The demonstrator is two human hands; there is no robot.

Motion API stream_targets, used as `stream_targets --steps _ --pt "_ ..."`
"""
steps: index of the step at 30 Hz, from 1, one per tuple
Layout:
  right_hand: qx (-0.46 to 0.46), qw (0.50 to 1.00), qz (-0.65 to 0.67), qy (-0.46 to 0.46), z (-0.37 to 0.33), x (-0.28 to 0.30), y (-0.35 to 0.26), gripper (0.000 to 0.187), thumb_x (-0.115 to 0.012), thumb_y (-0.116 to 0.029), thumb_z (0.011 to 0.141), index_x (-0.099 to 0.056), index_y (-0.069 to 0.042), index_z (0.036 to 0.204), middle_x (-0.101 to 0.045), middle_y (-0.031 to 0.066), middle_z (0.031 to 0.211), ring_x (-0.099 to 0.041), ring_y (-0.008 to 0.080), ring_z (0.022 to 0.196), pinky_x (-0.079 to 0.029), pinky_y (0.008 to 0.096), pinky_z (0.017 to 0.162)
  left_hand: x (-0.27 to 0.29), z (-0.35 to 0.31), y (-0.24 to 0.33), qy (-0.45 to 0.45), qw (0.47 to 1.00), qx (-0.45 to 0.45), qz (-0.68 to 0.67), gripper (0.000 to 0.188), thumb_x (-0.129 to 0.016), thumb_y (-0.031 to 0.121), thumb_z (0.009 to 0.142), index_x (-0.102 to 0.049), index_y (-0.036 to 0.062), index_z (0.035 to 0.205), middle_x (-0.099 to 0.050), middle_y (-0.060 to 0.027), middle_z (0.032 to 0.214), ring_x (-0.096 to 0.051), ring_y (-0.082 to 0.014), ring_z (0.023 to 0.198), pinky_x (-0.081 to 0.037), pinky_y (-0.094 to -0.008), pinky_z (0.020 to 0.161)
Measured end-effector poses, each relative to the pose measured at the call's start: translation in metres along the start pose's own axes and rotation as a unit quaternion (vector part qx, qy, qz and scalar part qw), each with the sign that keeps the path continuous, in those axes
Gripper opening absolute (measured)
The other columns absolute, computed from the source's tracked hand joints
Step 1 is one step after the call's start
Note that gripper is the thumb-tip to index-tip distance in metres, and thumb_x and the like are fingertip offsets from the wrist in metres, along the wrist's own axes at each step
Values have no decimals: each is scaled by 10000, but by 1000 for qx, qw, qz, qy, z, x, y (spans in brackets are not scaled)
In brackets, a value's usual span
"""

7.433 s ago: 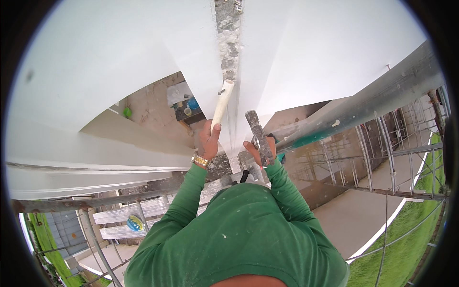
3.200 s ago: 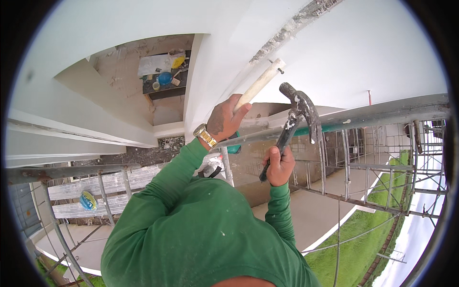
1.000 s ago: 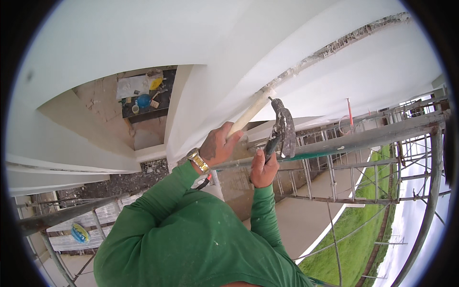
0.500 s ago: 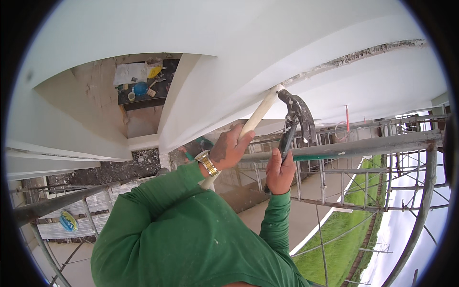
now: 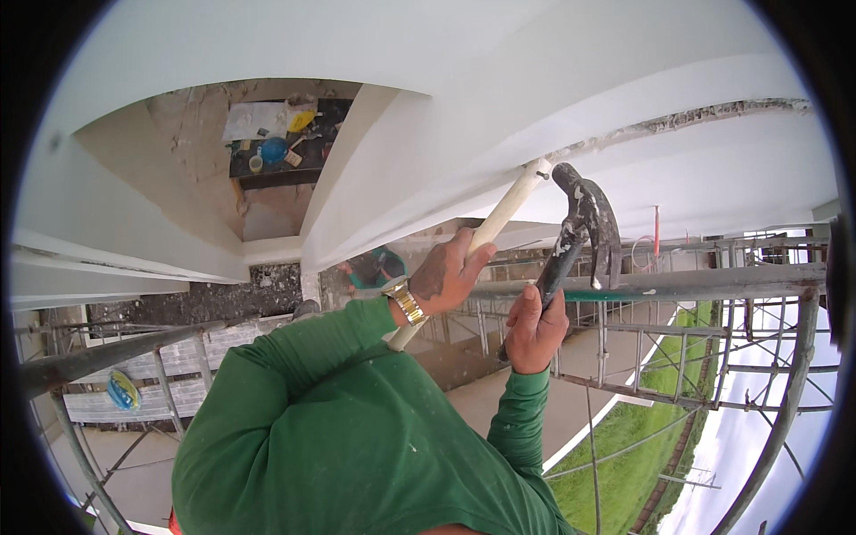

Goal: The person uses a hammer to drive nails into a white wall while standing on scaffolding. They repeatedly position a nail and strike it with the hammer, occasionally adjusting their grip and stance.

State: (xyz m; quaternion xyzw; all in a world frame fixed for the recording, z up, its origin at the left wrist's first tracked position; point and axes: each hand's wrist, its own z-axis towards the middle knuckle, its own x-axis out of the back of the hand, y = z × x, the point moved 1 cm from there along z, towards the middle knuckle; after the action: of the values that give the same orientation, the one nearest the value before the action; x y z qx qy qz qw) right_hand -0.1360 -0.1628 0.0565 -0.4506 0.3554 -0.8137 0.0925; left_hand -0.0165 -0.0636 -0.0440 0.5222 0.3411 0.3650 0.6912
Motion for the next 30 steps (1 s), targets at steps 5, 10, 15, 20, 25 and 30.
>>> stream_targets --steps 5,10,15,20,25,30 --pt "101 992 9 71 -7 -14 26 323 -587 -287 1060 -543 -2 913 -521 28 591 -488 114 514 -391 292 490 -3 -2 -4 -9 1000 14 7 394 -552 365 1053 -540 -28 1030 -617 -220 655 -644 -393 598 -454 -474 548" --pt "-11 1000 -23 9 -6 -10 33 325 -571 -294 1074 -546 -23 897 -515 0 582 -497 79 513 -382 255 478 1 0 -1 -16 999 34 9 409 -561 372 1047 -555 -37 1043 -622 -211 676 -643 -373 612 -462 -463 574" --pt "86 987 84 103 -8 -18 24 335 -584 -300 1064 -556 -7 904 -530 22 576 -496 100 496 -387 280 472 -1 0 -15 -2 999 1 53 425 -579 375 1042 -577 -49 1078 -616 -182 695 -617 -314 595 -453 -433 568" --pt "-41 999 -2 -11 0 -9 38 338 -633 -278 1034 -591 33 906 -559 69 590 -529 145 526 -427 316 514 -5 -1 -17 3 999 9 36 442 -574 396 1042 -575 -46 1051 -601 -172 674 -600 -302 580 -446 -432 559" --pt "88 992 22 83 -10 -6 3 364 -594 -320 1057 -560 -7 874 -548 27 598 -520 103 526 -400 281 500 5 0 -5 -25 997 53 41 407 -567 386 1043 -519 -10 963 -621 -232 708 -651 -421 653 -473 -492 598" --pt "120 992 23 41 -7 -23 34 363 -555 -329 1074 -522 -21 886 -537 23 610 -507 100 521 -392 272 499 6 -1 0 -27 997 59 34 397 -575 378 1039 -517 -7 961 -621 -235 718 -650 -428 657 -473 -486 589"
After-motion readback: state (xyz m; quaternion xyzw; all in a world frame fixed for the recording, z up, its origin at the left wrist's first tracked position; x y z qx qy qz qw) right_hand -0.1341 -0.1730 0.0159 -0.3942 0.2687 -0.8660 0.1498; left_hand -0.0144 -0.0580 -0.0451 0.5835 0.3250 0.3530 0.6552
